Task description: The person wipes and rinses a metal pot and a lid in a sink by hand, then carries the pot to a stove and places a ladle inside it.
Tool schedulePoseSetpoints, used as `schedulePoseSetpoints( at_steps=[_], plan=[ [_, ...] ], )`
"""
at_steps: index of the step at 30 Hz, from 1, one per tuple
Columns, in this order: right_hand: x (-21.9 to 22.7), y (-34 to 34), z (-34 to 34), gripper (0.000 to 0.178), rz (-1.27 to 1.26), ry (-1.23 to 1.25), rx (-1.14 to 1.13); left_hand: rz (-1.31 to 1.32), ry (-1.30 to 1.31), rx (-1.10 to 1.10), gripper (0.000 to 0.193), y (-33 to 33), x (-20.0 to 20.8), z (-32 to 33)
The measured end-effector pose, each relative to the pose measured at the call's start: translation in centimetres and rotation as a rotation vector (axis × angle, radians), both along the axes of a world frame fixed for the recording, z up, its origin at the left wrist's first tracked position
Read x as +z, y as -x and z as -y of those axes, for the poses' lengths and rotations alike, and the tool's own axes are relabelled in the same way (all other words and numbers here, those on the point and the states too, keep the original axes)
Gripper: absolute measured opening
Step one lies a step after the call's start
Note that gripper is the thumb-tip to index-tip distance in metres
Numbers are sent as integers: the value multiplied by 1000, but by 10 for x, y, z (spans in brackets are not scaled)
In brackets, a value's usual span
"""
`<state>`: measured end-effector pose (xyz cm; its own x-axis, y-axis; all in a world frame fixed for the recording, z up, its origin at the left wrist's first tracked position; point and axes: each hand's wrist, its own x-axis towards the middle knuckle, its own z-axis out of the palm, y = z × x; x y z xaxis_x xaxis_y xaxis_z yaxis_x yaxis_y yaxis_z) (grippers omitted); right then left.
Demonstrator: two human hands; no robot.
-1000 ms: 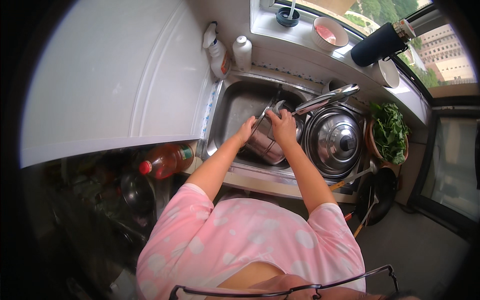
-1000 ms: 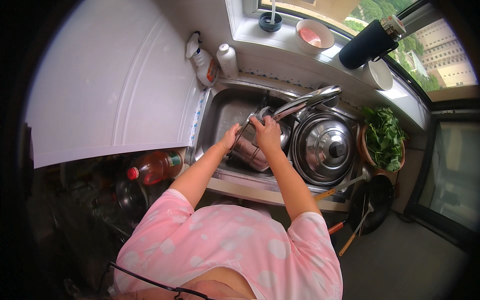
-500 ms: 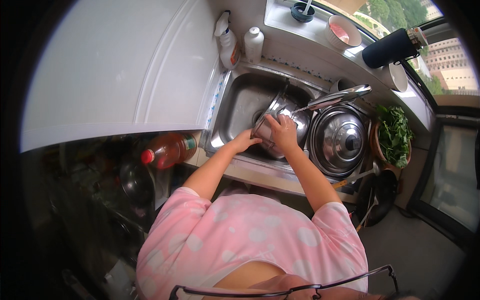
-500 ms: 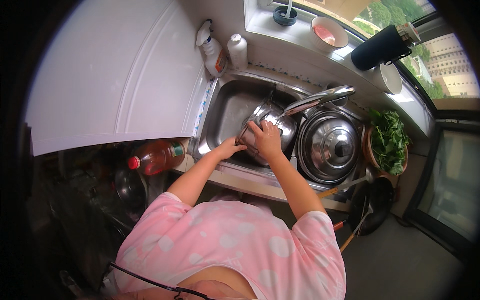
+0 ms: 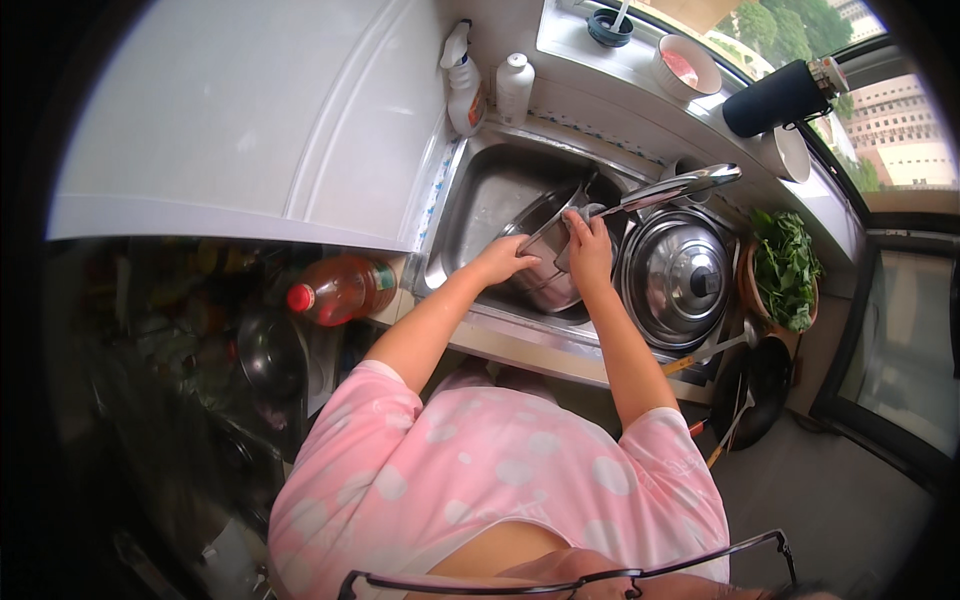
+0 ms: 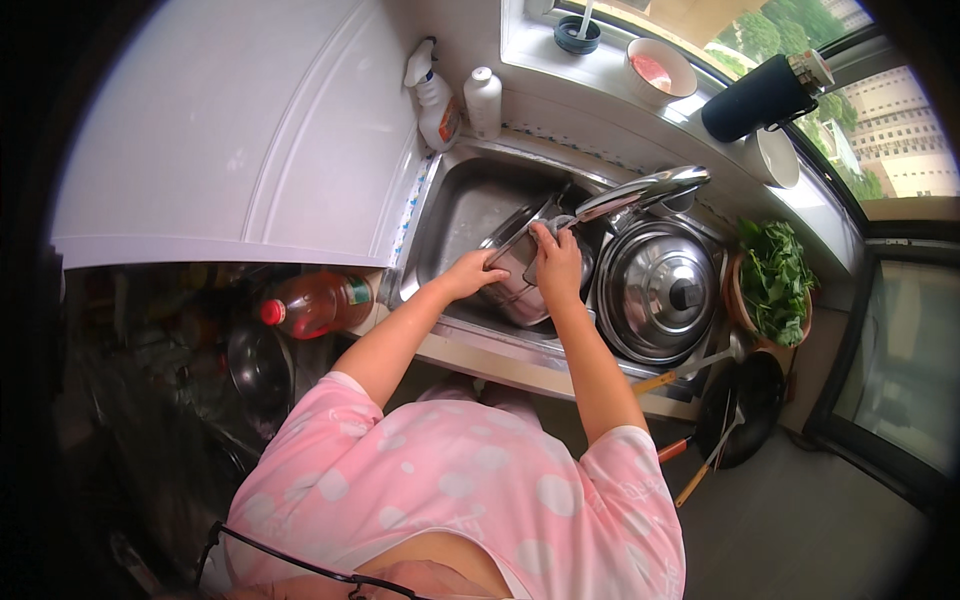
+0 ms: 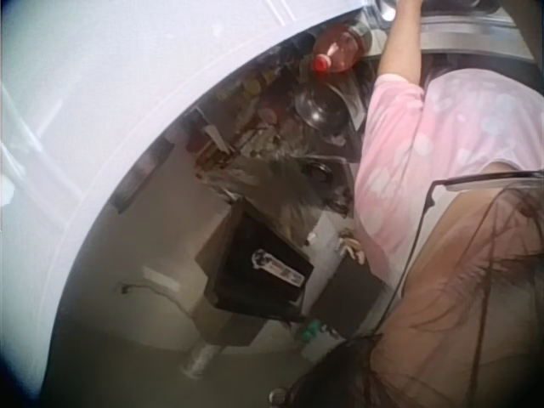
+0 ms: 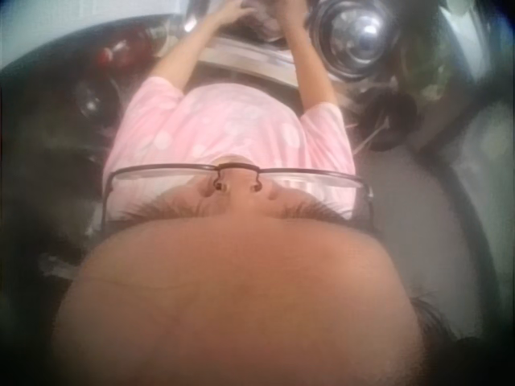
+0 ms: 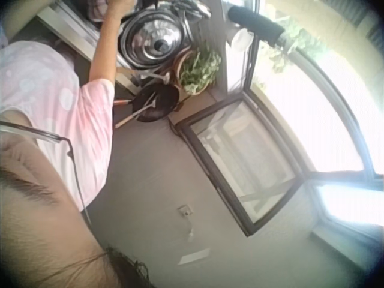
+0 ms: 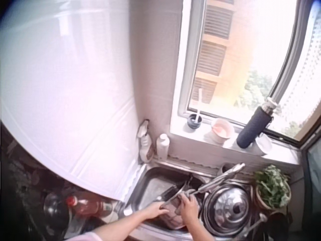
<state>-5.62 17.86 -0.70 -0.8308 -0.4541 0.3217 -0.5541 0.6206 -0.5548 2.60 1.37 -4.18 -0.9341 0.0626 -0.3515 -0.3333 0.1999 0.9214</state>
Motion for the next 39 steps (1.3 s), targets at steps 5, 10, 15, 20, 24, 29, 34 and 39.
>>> schedulePoseSetpoints(
  at_steps=[5,10,15,20,24,29,34,39],
  plan=[
    [-1,-6,-36,27,216,93,-174,-124,318,-135,31,23,38,-16],
    [-5,-19,-51,26,268,177,-237,-156,339,-133,37,60,46,-16],
    [-9,-18,-58,27,252,252,-279,-43,307,-187,36,88,47,-21],
    [-16,-26,-67,28,295,278,-271,-43,496,-350,36,95,52,-40],
    [-17,-34,-68,26,377,317,-261,-112,547,-323,40,89,45,-42],
    [-19,-34,-65,25,369,331,-250,-166,506,-265,37,66,37,-31],
    [-23,-25,-59,24,380,300,-245,-33,310,-186,32,40,24,6],
    [-35,-14,-48,24,370,290,-259,146,144,-223,30,25,19,55]
  ],
)
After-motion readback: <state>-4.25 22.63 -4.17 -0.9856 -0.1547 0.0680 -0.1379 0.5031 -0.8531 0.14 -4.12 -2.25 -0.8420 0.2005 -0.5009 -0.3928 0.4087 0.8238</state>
